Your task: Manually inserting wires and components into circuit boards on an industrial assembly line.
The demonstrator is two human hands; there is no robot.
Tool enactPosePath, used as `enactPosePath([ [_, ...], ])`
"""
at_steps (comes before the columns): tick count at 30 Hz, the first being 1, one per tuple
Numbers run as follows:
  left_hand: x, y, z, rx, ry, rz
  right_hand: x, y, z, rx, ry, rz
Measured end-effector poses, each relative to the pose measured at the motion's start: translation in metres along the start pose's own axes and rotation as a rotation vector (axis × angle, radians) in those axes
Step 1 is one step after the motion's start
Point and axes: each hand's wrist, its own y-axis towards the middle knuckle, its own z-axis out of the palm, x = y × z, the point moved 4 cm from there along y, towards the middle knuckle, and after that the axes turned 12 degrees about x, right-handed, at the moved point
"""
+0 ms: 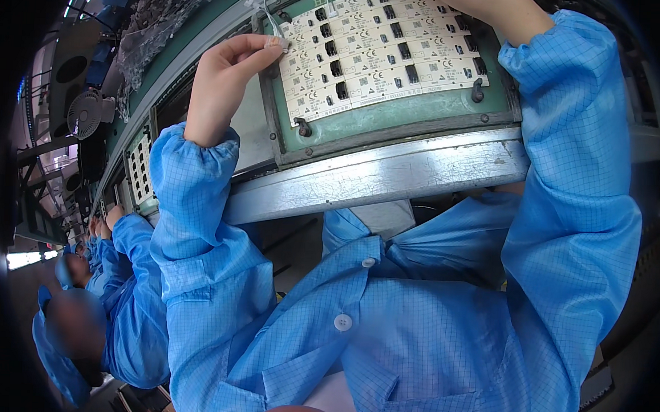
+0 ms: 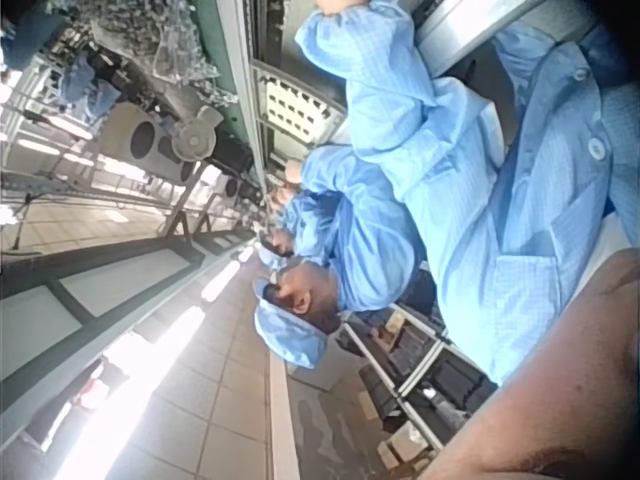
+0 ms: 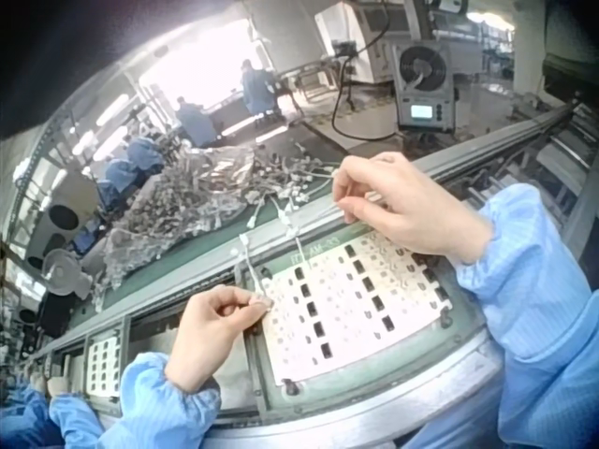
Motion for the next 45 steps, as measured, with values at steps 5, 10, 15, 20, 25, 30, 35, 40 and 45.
enactPosePath([
  [5, 0.001, -0.001, -0.005, -0.051, 0.146, 0.031, 0.000, -0.002, 0.003, -0.108, 0.346, -0.276],
  [10, -0.008, -0.006, -0.004, -0.076, 0.355, -0.045, 0.001, -0.003, 0.004, -0.015, -0.073, 0.011],
  [15, -0.022, -0.013, 0.005, -0.170, 0.638, 0.088, 0.017, -0.006, 0.000, -0.024, -0.136, 0.013],
  [20, -0.022, -0.015, 0.008, -0.230, 0.709, 0.137, 0.013, -0.005, 0.000, -0.034, -0.198, -0.019],
  [25, -0.024, -0.015, 0.006, -0.203, 0.671, 0.084, 0.017, -0.007, -0.002, -0.018, -0.201, 0.016],
  [30, -0.031, -0.022, 0.004, -0.119, 0.689, 0.133, 0.014, -0.009, -0.002, -0.019, -0.224, 0.037],
  [35, -0.037, -0.036, 0.003, -0.057, 0.823, 0.155, 0.018, -0.006, -0.002, -0.019, -0.219, 0.012],
  [40, -0.056, -0.056, -0.007, 0.011, 0.929, 0.519, 0.002, -0.010, -0.012, 0.004, -0.149, 0.112],
  [45, -0.041, -0.080, 0.000, 0.075, 1.087, 0.555, 0.005, -0.008, -0.010, -0.105, -0.208, 0.071],
])
